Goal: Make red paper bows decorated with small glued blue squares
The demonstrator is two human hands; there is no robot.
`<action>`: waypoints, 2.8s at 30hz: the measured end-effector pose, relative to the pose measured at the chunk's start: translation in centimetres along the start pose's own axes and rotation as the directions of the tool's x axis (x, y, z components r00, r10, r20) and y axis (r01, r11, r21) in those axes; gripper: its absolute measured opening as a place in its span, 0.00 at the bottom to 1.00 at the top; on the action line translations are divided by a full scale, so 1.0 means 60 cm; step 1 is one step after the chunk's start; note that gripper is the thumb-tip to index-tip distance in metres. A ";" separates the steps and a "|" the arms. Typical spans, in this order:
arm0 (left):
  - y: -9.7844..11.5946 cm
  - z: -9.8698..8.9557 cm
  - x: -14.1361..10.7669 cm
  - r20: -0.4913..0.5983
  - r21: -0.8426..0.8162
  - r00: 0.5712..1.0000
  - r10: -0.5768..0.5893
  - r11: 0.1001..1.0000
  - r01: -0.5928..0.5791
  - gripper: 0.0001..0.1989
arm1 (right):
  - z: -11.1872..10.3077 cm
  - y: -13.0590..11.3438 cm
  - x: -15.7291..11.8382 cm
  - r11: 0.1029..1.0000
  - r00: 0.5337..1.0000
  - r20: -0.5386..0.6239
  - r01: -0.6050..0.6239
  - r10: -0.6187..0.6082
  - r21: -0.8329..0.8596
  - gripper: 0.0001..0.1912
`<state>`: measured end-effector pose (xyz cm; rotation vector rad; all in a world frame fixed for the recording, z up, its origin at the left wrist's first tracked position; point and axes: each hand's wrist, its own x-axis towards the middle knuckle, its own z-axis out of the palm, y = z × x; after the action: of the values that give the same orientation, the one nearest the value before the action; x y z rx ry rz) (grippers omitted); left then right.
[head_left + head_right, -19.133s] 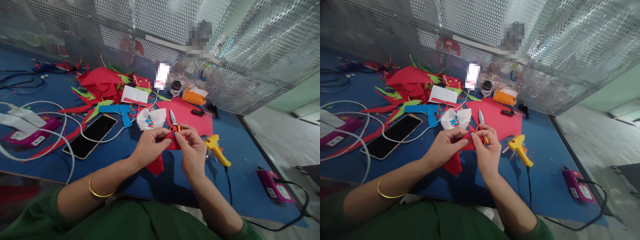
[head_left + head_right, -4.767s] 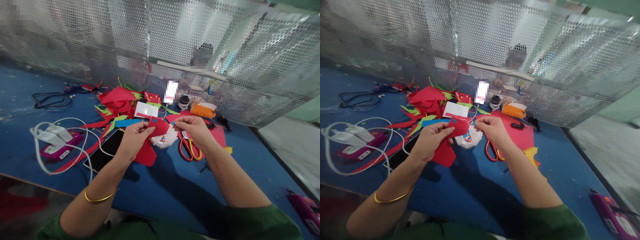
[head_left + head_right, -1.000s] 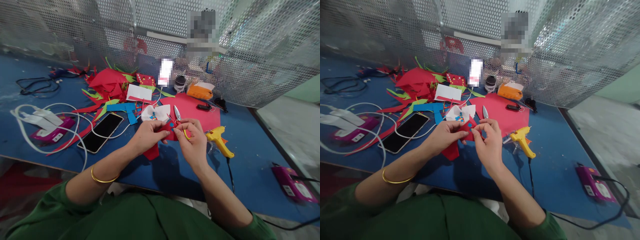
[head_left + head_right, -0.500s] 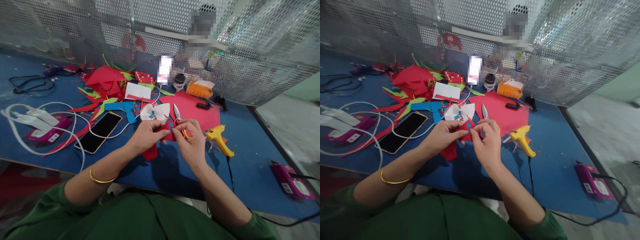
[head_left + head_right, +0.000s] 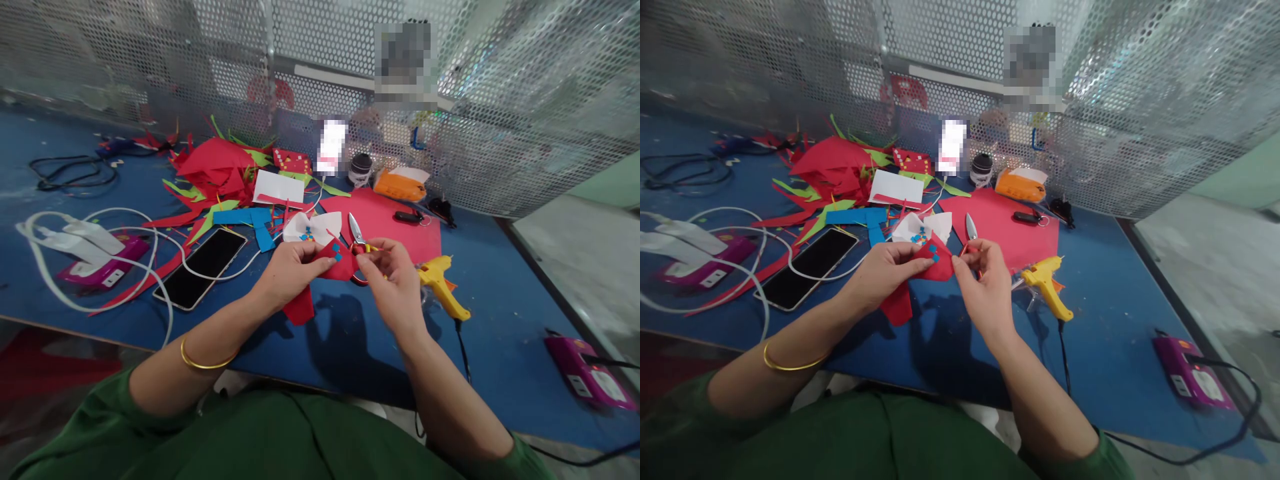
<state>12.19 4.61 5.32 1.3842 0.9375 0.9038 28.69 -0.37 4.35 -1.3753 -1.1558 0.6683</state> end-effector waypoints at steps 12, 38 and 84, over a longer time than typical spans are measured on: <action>-0.007 0.003 0.002 0.055 -0.128 0.998 -0.035 0.991 0.042 0.11 | 0.012 -0.003 -0.011 0.995 0.994 0.062 -0.094 0.091 0.040 0.15; -0.011 -0.001 0.005 0.053 -0.206 0.994 -0.091 0.973 0.100 0.08 | 0.013 -0.003 -0.013 0.995 0.993 0.085 -0.088 0.084 0.037 0.14; 0.008 -0.030 -0.005 0.112 -0.056 0.973 -0.200 0.977 0.207 0.10 | -0.208 0.049 0.012 -0.122 0.984 0.102 0.120 0.143 -0.985 0.13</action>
<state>10.45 5.00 5.82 1.2411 0.9408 0.6939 40.97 -4.20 3.94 -2.6874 -1.9688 -0.4242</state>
